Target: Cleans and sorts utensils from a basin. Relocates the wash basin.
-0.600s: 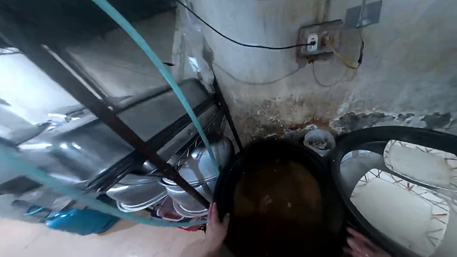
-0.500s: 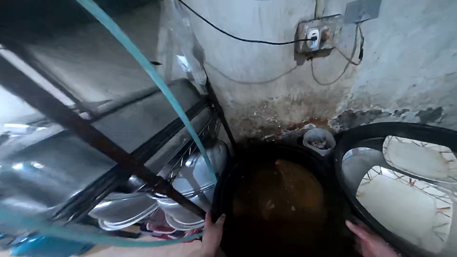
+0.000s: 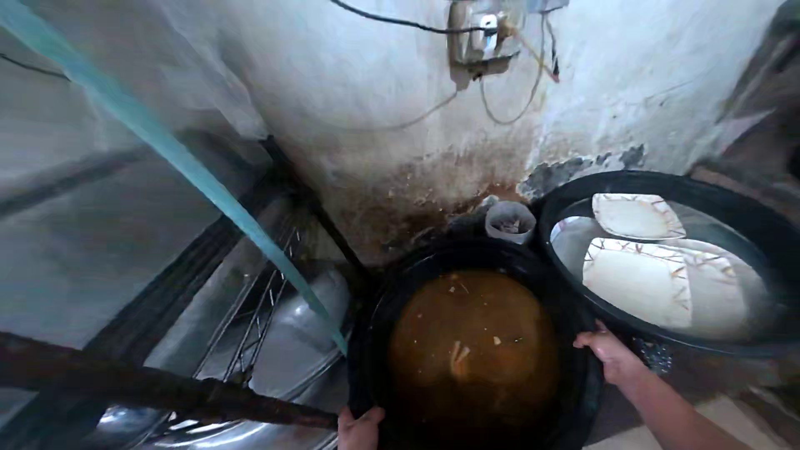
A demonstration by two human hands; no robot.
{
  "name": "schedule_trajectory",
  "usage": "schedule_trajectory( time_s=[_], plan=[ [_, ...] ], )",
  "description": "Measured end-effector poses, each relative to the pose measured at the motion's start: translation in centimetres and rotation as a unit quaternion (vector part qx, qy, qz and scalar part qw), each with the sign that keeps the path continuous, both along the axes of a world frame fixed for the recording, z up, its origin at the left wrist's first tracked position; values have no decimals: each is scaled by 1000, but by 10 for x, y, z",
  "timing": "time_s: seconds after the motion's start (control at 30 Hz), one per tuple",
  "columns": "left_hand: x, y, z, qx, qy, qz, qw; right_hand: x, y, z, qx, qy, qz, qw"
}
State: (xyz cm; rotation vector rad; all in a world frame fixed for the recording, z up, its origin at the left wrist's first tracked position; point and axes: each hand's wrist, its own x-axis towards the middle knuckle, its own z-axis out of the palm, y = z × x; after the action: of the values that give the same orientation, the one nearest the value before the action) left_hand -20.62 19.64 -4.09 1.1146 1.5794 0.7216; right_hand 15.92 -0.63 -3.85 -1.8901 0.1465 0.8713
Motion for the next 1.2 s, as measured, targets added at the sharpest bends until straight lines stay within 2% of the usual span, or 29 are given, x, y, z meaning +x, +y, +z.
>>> schedule_trajectory(
  time_s=[0.2, 0.43, 0.63, 0.9, 1.07, 1.2],
  plan=[
    [-21, -7, -6, 16, -17, -35, 999, -28, -31, -3, 26, 12, -22, 999],
    [-45, -26, -14, 27, 29, -49, 998, -58, -71, -8, 73, 46, -46, 995],
    [-41, -37, -3, 26, 57, -70, 996, -80, -100, -7, 87, 55, -87, 991],
    [-44, -18, -5, 15, 48, -139, 989, -131, -139, -11, 123, 46, -158, 979],
    [-41, -4, 1, -7, 67, -199, 978, -174, -162, 1, 139, 55, -212, 966],
    [-38, 5, 6, -21, 67, -230, 971, -201, -182, -3, 197, 65, -217, 954]
  ],
)
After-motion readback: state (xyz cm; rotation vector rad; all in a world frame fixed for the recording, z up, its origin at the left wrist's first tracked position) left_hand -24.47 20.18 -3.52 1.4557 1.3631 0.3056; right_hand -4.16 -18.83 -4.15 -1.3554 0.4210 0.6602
